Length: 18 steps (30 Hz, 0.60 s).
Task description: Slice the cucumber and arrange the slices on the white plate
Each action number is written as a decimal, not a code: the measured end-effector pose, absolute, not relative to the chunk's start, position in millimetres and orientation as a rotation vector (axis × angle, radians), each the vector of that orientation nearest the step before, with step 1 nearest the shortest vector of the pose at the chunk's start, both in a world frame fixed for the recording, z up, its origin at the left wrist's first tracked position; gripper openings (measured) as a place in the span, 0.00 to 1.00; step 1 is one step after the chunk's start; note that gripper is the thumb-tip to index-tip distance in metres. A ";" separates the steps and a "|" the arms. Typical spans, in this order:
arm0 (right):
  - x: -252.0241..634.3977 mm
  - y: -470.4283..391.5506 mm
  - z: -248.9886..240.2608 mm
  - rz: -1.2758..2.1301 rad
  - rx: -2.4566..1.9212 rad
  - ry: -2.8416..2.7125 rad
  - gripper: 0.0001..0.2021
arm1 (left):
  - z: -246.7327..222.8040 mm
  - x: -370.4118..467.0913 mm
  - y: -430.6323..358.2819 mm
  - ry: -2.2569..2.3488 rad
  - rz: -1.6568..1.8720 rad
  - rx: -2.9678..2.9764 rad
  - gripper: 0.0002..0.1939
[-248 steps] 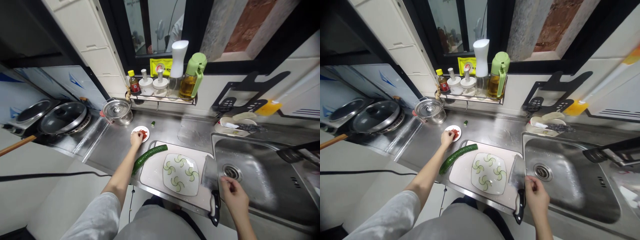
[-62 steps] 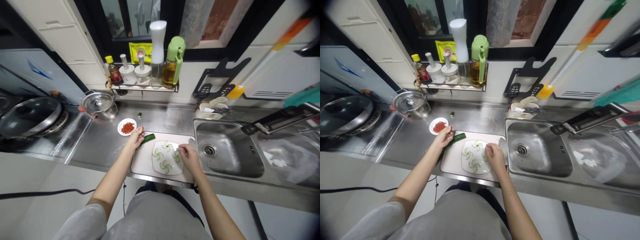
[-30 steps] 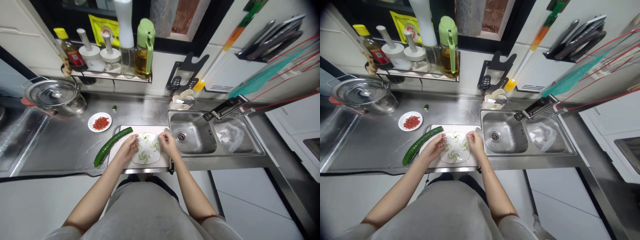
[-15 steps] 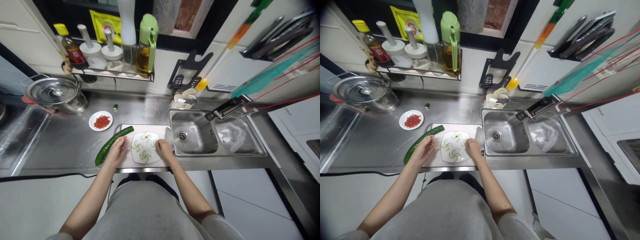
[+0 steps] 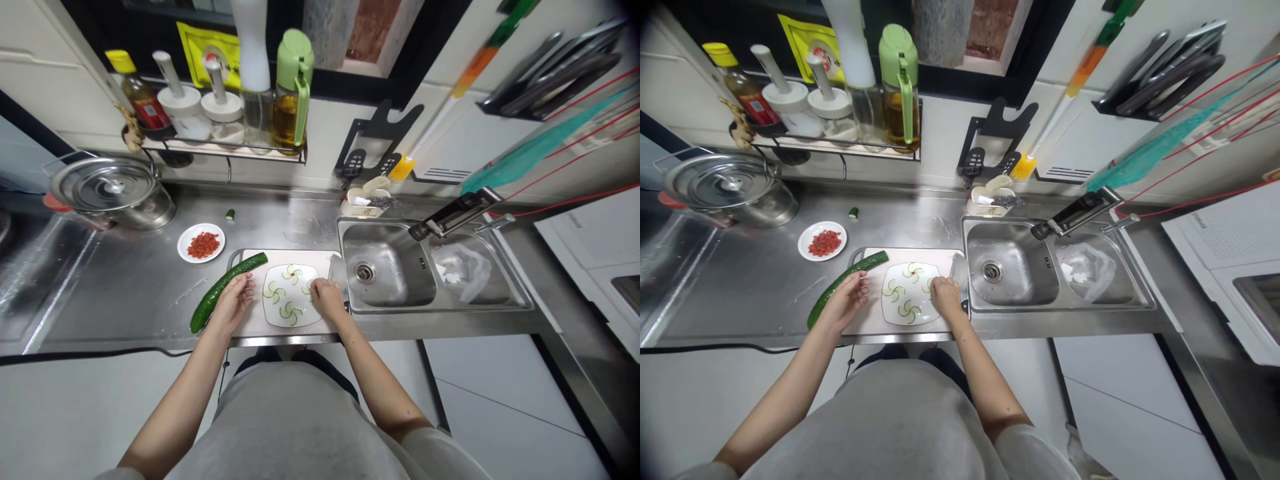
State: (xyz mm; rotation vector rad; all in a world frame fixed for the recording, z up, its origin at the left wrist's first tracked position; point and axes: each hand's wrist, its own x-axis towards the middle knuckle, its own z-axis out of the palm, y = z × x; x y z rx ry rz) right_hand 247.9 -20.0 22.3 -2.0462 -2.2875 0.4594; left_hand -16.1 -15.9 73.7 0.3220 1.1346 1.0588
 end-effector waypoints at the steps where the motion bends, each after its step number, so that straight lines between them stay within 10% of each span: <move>1: 248.2 -20.2 22.7 0.467 -2.044 -2.285 0.10 | 74.1 -16.2 -15.9 1.132 1.060 0.323 0.19; 18: 257.4 -18.3 31.6 0.609 -1.996 -2.139 0.09 | 68.0 -19.9 -16.3 1.136 1.053 0.296 0.18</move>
